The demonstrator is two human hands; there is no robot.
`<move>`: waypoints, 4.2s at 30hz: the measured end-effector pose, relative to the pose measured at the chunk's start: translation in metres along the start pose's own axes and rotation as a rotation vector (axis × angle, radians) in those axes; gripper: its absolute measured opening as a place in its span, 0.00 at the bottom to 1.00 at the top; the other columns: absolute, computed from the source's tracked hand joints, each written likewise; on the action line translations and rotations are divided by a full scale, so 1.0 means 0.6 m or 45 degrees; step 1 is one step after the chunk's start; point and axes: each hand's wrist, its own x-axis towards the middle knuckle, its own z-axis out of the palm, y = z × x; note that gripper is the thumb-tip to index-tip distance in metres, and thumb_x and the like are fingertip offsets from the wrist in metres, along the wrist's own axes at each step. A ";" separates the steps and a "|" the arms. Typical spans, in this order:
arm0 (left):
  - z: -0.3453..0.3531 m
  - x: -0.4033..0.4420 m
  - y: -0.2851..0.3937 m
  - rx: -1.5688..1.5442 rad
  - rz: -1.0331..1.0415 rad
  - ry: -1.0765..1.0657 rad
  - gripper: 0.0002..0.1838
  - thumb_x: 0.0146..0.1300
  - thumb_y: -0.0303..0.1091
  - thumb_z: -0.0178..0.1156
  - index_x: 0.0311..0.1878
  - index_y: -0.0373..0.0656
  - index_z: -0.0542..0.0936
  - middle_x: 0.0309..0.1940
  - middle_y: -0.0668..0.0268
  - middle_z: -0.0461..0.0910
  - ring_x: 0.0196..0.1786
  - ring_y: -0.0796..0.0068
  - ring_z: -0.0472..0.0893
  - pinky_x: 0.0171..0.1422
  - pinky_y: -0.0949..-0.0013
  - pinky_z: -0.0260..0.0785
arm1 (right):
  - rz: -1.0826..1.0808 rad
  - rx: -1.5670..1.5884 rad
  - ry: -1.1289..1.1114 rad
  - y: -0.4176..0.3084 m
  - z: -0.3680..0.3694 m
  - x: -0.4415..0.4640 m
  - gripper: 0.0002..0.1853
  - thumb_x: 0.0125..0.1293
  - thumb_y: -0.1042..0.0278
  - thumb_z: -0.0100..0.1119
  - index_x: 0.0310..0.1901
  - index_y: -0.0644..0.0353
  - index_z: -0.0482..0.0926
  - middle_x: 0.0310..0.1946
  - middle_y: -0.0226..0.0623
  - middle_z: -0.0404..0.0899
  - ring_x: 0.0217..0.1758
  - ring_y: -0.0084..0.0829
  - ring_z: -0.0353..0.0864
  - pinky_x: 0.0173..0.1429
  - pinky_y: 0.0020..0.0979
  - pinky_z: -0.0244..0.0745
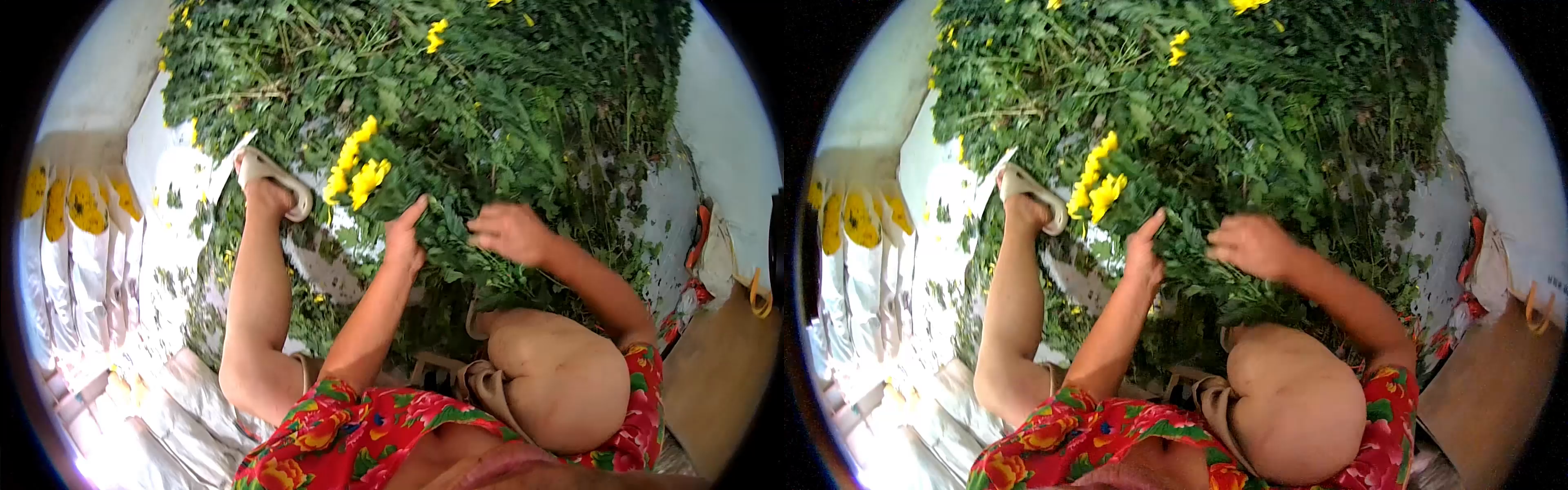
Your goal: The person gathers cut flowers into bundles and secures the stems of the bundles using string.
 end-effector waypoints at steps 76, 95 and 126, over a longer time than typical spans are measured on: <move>-0.153 -0.054 -0.012 -0.082 -0.156 0.091 0.21 0.65 0.40 0.60 0.58 0.39 0.76 0.53 0.58 0.81 0.55 0.57 0.80 0.61 0.52 0.72 | 1.012 0.689 0.430 0.227 0.068 -0.267 0.26 0.66 0.43 0.62 0.50 0.62 0.84 0.36 0.37 0.81 0.40 0.30 0.78 0.49 0.36 0.73; -0.092 -0.041 -0.003 0.016 -0.142 0.025 0.22 0.62 0.39 0.64 0.57 0.39 0.78 0.55 0.59 0.80 0.56 0.58 0.79 0.63 0.51 0.70 | 0.774 -0.197 0.838 0.246 0.006 -0.017 0.24 0.71 0.57 0.58 0.66 0.55 0.72 0.54 0.51 0.79 0.55 0.50 0.79 0.55 0.49 0.77; 0.050 -0.056 0.009 0.081 -0.256 -0.350 0.18 0.66 0.35 0.58 0.54 0.34 0.78 0.49 0.56 0.82 0.51 0.63 0.83 0.58 0.60 0.76 | 0.059 0.035 0.825 -0.024 0.026 -0.049 0.27 0.58 0.87 0.54 0.61 0.60 0.76 0.46 0.41 0.74 0.41 0.39 0.77 0.43 0.35 0.74</move>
